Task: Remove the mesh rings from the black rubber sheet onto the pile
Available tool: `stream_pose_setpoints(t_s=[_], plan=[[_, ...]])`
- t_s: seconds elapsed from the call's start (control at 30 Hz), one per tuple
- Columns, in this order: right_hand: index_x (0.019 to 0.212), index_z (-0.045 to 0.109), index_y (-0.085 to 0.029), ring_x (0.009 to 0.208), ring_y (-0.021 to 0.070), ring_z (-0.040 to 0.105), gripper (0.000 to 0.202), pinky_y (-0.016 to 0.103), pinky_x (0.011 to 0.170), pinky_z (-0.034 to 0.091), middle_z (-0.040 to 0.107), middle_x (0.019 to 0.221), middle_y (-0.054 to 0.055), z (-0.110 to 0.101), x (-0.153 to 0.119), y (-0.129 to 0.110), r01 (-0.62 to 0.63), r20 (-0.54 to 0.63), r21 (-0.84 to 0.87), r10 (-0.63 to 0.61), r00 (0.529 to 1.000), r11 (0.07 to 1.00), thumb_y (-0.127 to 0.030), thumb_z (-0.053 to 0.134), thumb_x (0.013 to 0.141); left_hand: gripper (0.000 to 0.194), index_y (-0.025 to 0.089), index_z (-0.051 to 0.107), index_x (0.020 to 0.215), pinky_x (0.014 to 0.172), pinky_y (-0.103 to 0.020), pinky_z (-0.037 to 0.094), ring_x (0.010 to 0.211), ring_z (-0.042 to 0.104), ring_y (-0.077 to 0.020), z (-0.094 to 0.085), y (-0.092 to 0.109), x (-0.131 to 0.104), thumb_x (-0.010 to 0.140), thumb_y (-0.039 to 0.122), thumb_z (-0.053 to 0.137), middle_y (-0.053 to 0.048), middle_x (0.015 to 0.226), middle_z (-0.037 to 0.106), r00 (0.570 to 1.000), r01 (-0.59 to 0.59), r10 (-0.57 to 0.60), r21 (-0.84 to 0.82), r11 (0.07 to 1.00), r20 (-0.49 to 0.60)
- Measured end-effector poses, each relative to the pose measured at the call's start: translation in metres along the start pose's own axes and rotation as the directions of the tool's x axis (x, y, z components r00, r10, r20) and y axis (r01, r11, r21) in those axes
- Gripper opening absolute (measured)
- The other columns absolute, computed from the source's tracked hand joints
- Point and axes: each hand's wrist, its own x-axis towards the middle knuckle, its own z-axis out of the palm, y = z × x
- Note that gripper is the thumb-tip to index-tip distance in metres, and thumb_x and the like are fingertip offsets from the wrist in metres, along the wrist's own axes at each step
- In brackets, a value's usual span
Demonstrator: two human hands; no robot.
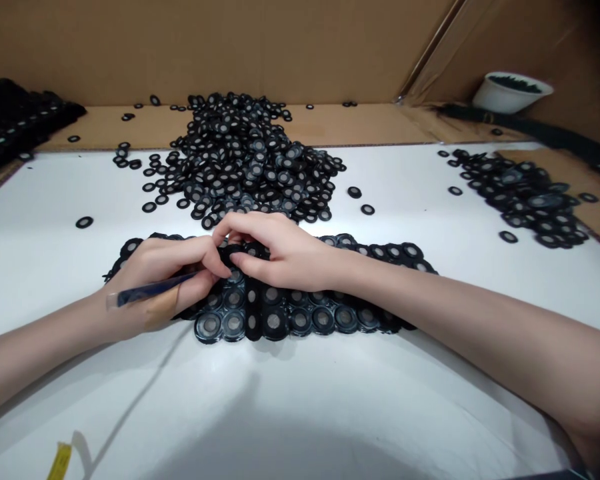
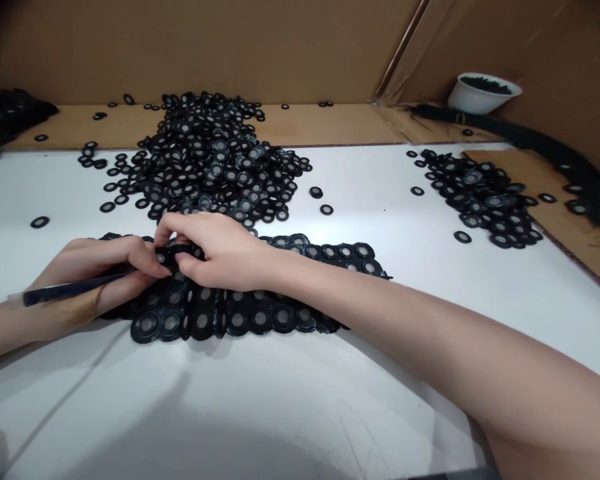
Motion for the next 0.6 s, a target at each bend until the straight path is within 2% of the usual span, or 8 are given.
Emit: stream_pose_setpoints(t_s=[0.3,0.47,0.6], plan=[[0.098,0.054,-0.015,0.083,0.0150,0.053,0.021,0.027,0.075,0.039,0.059,0.087,0.002,0.0002,-0.0004,0.0003,0.014,-0.011,-0.019,-0.014,1.000,1.000,-0.009,0.047,0.079,0.014,0.020,0.058,0.081,0.048,-0.019,0.032,0.053,0.049,-0.0076,0.0005,-0.0022,-0.0011,0.088,0.018,0.046,0.002,0.068,0.062,1.000,0.003,-0.003,-0.034,0.999,0.001],[0.097,0.054,-0.015,0.086,0.0152,0.053,0.020,0.027,0.077,0.039,0.060,0.091,0.003,-0.0010,-0.0002,-0.0018,-0.009,0.007,-0.033,0.010,1.000,0.999,-0.008,0.046,0.079,0.014,0.019,0.058,0.081,0.048,-0.020,0.030,0.049,0.042,-0.0065,-0.0001,-0.0015,-0.0007,0.088,0.019,0.046,0.004,0.061,0.055,1.000,-0.017,0.017,-0.030,0.999,-0.002],[0.098,0.054,-0.013,0.086,0.0150,0.053,0.022,0.027,0.077,0.039,0.060,0.090,0.003,-0.0006,-0.0004,-0.0009,0.004,-0.001,-0.026,-0.004,1.000,1.000,-0.008,0.046,0.079,0.013,0.019,0.059,0.081,0.048,-0.016,0.030,0.052,0.046,-0.0049,-0.0002,-0.0016,-0.0003,0.088,0.020,0.048,0.005,0.067,0.061,1.000,-0.019,0.018,-0.012,1.000,-0.006]])
